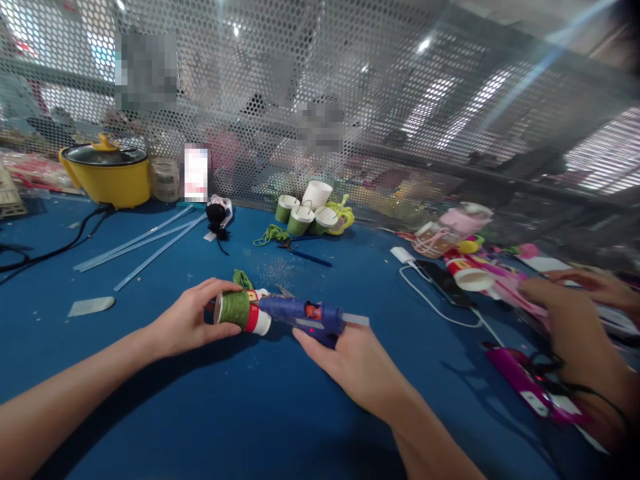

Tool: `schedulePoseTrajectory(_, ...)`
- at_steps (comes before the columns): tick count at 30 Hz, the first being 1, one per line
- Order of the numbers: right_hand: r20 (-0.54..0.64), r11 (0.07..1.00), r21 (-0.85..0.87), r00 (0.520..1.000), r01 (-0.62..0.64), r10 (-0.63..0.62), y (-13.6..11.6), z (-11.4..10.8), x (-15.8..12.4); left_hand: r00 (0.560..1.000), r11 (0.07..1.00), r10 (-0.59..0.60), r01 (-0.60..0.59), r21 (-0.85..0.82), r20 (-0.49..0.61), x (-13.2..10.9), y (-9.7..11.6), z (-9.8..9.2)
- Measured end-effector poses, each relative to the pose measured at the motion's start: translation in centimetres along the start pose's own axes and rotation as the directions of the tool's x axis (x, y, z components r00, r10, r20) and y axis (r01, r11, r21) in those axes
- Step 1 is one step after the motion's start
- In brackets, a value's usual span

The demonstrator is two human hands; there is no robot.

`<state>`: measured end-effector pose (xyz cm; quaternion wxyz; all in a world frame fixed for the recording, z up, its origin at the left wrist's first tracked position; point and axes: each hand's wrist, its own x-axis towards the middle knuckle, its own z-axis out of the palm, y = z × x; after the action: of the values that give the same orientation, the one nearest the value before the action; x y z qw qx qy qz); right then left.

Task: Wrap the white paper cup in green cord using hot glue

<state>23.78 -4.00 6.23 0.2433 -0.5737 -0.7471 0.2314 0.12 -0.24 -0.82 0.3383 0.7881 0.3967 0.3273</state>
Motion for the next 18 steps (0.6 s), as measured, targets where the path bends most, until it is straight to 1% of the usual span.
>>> schedulePoseTrajectory(7,0.031,1.000,-0.011,0.999,-0.025,0.025,0.16,0.04,-0.10,0.999,0.998,-0.050,0.050,-0.044,0.000,0.11,0.22,0.06)
schedulePoseTrajectory(11,0.045,1.000,-0.008,0.999,-0.008,0.008,0.11,-0.06,-0.22,0.997,0.995,-0.078,0.078,-0.064,-0.002,0.15,0.15,0.11)
schedulePoseTrajectory(18,0.062,0.999,-0.039,0.998,0.006,-0.004,0.10,-0.15,-0.34,0.997,0.994,-0.079,0.079,-0.078,0.004,0.10,-0.11,0.15)
